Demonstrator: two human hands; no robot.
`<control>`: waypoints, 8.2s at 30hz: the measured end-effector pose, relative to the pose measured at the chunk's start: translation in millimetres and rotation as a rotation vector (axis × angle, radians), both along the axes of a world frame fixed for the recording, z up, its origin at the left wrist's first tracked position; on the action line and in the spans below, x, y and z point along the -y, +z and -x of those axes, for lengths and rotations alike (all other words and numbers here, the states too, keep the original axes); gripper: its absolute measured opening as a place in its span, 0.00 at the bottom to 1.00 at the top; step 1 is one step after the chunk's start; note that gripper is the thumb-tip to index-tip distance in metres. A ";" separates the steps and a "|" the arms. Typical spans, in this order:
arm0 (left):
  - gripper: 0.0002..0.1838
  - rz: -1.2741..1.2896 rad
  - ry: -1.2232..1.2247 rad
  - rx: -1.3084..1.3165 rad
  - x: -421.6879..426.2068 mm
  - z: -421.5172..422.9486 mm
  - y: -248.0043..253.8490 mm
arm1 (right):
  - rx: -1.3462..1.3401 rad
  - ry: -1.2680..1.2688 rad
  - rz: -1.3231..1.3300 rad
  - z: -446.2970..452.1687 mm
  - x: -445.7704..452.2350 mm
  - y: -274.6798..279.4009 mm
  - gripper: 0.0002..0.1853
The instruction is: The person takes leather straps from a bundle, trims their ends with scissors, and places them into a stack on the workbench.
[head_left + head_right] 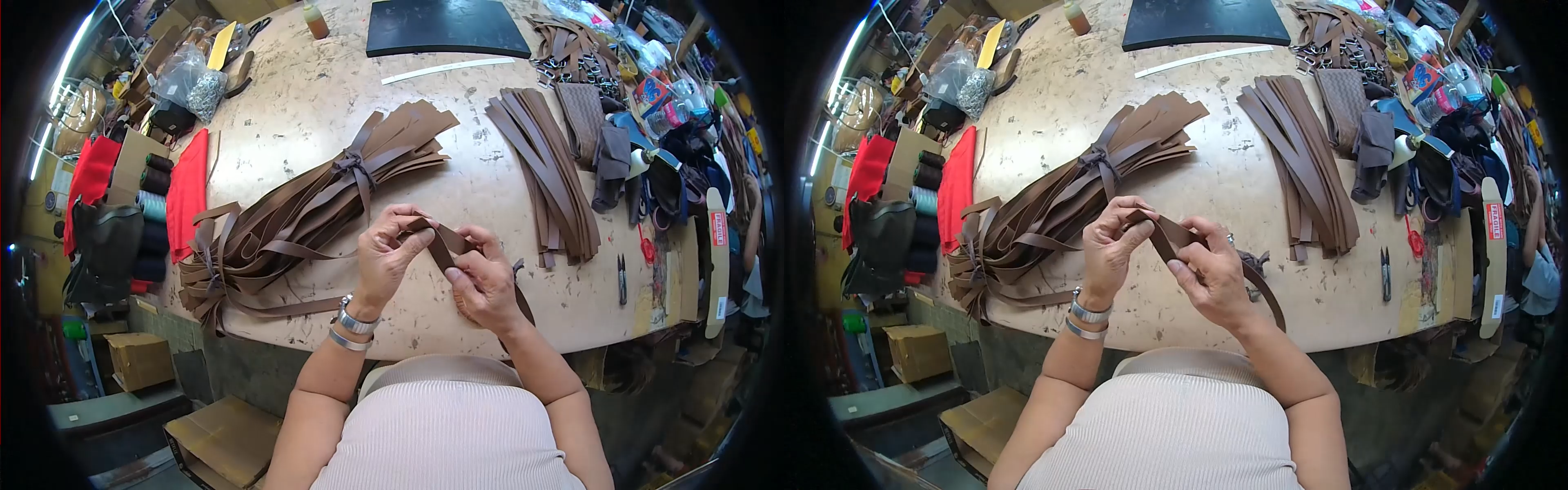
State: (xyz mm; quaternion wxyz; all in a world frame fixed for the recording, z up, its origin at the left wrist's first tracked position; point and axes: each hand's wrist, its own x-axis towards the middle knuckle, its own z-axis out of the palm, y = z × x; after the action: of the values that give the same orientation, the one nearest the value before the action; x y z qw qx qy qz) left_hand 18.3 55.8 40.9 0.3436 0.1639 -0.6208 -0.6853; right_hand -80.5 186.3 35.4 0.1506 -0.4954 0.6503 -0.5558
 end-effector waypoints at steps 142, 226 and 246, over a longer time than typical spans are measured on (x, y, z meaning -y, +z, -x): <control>0.06 -0.554 -0.006 0.003 16.1 -1.7 -65.7 | 1.230 0.392 -0.508 -20.8 -41.7 -14.5 0.33; 0.25 1.396 -0.182 0.503 25.9 197.4 -62.6 | 0.463 -0.837 -0.089 148.2 -150.0 -87.0 0.05; 0.10 1.502 0.242 0.831 98.9 -139.0 -28.2 | -0.161 0.149 -0.282 -28.3 34.9 -36.0 0.17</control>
State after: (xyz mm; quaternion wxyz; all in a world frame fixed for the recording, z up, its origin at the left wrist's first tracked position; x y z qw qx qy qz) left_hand 157.3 -43.1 12.8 0.1769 0.1956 -0.9625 0.0631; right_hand -52.1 151.4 -0.7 0.2069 -0.5590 0.6935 -0.4047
